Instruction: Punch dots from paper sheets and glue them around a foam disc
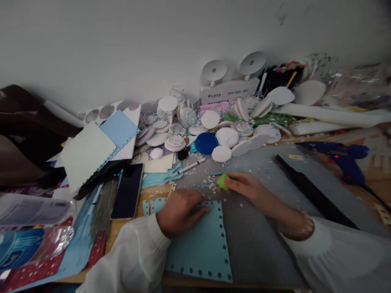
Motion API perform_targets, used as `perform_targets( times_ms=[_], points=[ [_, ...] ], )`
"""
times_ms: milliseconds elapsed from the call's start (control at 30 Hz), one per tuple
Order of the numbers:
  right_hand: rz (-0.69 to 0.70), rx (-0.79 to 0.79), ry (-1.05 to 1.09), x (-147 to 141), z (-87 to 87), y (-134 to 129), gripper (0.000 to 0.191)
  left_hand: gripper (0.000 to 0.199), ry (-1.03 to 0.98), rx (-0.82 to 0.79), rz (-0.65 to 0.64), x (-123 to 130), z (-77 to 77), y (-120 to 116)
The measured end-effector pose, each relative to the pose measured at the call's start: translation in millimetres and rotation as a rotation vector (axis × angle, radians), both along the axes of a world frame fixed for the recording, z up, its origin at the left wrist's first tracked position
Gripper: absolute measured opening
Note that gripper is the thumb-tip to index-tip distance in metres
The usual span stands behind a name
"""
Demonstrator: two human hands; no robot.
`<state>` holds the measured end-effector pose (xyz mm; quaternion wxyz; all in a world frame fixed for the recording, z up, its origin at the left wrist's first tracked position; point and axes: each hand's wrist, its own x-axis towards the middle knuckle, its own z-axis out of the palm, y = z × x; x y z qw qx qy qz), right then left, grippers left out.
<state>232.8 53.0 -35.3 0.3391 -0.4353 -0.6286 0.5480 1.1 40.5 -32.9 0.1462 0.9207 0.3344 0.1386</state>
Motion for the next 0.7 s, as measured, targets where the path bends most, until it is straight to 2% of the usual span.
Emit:
perform_targets(
  times_ms=[133, 233, 367, 467, 567, 700],
  points=[
    [-0.067, -0.268, 0.313, -1.0, -3.9, 4.5, 0.052, 0.024, -0.075, -0.117, -0.048, 0.6, 4.8, 1.4],
    [-0.078, -0.412, 0.483, -4.1, -3.3, 4.3, 0.052, 0.025, -0.187, -0.183, -0.059, 0.3, 14.0, 2.3],
    [-0.113, -0.464, 0.582, -4.6, 0.2, 4.5, 0.045, 0.022, -0.386, -0.175, 0.008, -6.6, 41.2, -0.5],
    [-0.125, -0.373, 0.494, -2.8, -2.6, 5.7, 0.049, 0.014, -0.489, -0.138, 0.068, -20.8, 67.8, -6.3],
    [-0.188, -0.229, 0.399, -1.9, -9.8, 6.2, 0.046, 0.008, -0.551, -0.056, 0.245, -40.3, 89.2, -13.0],
    [-0.239, -0.117, 0.286, -4.4, -13.9, 4.9, 0.035, 0.015, -0.722, 0.078, 0.694, -70.9, 100.5, -14.7]
  ],
)
